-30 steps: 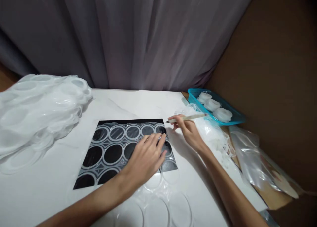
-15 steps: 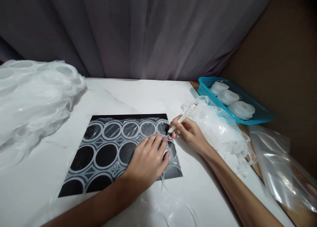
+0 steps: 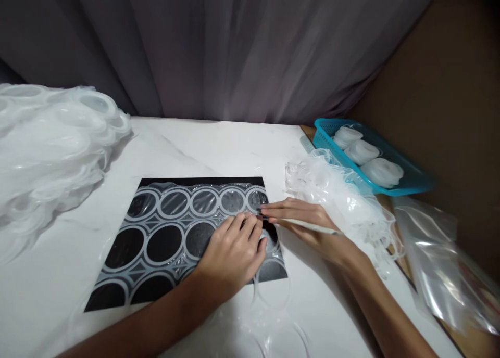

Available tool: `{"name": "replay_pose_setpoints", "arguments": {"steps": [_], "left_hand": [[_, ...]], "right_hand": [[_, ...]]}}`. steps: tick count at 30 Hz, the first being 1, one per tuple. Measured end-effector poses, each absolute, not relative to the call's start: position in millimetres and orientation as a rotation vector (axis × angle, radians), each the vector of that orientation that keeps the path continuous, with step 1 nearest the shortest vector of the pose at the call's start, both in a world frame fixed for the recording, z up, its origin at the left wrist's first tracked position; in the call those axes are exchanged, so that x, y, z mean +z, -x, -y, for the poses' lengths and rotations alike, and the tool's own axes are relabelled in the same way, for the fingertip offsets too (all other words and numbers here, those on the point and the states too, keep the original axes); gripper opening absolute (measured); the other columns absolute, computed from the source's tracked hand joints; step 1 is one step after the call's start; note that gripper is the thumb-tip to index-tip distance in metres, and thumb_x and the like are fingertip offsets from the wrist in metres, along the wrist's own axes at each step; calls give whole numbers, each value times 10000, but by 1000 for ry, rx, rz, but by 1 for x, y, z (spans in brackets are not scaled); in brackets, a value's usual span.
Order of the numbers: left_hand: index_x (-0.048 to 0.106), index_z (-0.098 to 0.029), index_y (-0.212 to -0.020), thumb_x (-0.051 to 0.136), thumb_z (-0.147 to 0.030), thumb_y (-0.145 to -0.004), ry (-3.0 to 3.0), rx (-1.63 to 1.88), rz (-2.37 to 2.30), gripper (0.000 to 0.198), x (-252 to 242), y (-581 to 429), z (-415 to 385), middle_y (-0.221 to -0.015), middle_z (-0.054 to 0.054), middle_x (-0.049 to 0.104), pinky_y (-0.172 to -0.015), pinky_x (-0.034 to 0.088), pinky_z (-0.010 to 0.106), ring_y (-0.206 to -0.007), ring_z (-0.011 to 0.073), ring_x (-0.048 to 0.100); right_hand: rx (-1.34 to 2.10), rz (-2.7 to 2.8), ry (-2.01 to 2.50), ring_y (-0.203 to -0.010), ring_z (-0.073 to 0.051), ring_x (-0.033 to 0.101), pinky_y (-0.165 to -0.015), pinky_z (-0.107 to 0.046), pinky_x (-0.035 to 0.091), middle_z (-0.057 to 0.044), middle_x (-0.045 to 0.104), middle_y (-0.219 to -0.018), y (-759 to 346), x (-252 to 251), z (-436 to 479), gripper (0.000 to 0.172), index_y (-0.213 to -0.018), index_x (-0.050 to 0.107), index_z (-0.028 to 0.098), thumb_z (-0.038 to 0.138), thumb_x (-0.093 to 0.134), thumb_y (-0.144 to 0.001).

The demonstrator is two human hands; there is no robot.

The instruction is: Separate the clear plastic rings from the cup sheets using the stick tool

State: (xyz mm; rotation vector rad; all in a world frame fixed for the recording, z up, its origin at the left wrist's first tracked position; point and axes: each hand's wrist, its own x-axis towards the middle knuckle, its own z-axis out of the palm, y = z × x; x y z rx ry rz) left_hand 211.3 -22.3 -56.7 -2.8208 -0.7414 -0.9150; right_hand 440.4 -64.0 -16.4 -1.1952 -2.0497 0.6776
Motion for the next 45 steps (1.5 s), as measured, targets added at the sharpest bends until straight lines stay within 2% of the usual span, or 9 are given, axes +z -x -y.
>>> {"name": "replay_pose_setpoints", "arguments": {"steps": [6, 13, 17, 20, 25, 29, 32, 38, 45], "left_hand": [[720, -100, -1108, 548, -221, -1018, 2877, -867, 754, 229, -54, -211, 23, -1081, 96, 761, -875, 577, 393, -1003, 264, 695], [688, -78, -1228, 534, -197, -1014, 2934, -882, 771, 289, -53, -209, 22, -1131, 116, 755, -903, 572, 417, -1046, 275, 695], [667, -87, -1272, 534, -201, -1023, 2992, -879, 782, 304, -54, -208, 22, -1172, 109, 744, -934, 574, 438, -1078, 281, 689], [636, -99, -1315, 533, -203, -1032, 3043, -866, 790, 319, -50, -207, 22, -1190, 108, 728, -969, 577, 463, -1111, 287, 681], [562, -183, -1387, 523, -248, -1060, 3166, -802, 851, 336, -37, -183, 17, -1274, 88, 661, -916, 616, 359, -1164, 228, 664], [489, -189, -1458, 470, -285, -1085, 3193, -673, 984, 386, -41, -153, 12, -1388, 128, 593, -990, 602, 443, -1302, 283, 592], [453, -202, -1504, 460, -270, -1088, 3172, -630, 979, 422, -48, -142, 11, -1419, 125, 585, -1044, 574, 473, -1340, 288, 565], [492, -156, -1475, 461, -247, -1074, 3138, -639, 960, 413, -56, -144, 12, -1432, 134, 604, -1083, 547, 480, -1353, 285, 562], [544, -133, -1426, 460, -212, -1062, 3079, -717, 902, 382, -57, -144, 11, -1403, 109, 666, -1094, 537, 460, -1329, 263, 602]], "right_hand": [[461, 2252, 1286, -1295, -264, 672, -1086, -524, 563, -72, 611, -1524, -432, -21, 69, 515, -1535, 540, 329, 126, 493, -1064], [167, 2174, 1398, -1220, -301, 714, -1039, -553, 573, -47, 651, -1475, -422, -30, 53, 552, -1521, 567, 334, 92, 529, -1026], [20, 1909, 1378, -1166, -296, 712, -1012, -516, 550, -53, 730, -1366, -431, -19, 23, 412, -1411, 682, 310, 182, 580, -1033], [-1, 1524, 1416, -1026, -269, 726, -878, -448, 572, -61, 777, -1237, -431, -5, -1, 271, -1245, 776, 299, 324, 585, -1056], [305, 1245, 1400, -896, -261, 688, -658, -370, 539, -80, 759, -935, -410, -7, -6, 351, -1189, 786, 246, 492, 593, -1030], [680, 1345, 1425, -588, -178, 546, -499, -308, 411, -13, 601, -609, -384, -25, 11, 369, -1115, 810, 199, 505, 632, -1011], [969, 1396, 1401, -486, -123, 431, -449, -286, 319, 20, 568, -598, -373, -33, 16, 390, -1208, 776, 210, 512, 617, -1020], [1070, 1455, 1371, -449, -126, 433, -444, -280, 312, 56, 489, -504, -378, -37, 12, 385, -1220, 764, 202, 497, 608, -1030], [1060, 1520, 1422, -466, -109, 440, -430, -265, 306, 12, 605, -603, -383, -38, 13, 362, -1079, 805, 191, 505, 639, -1012]]}}
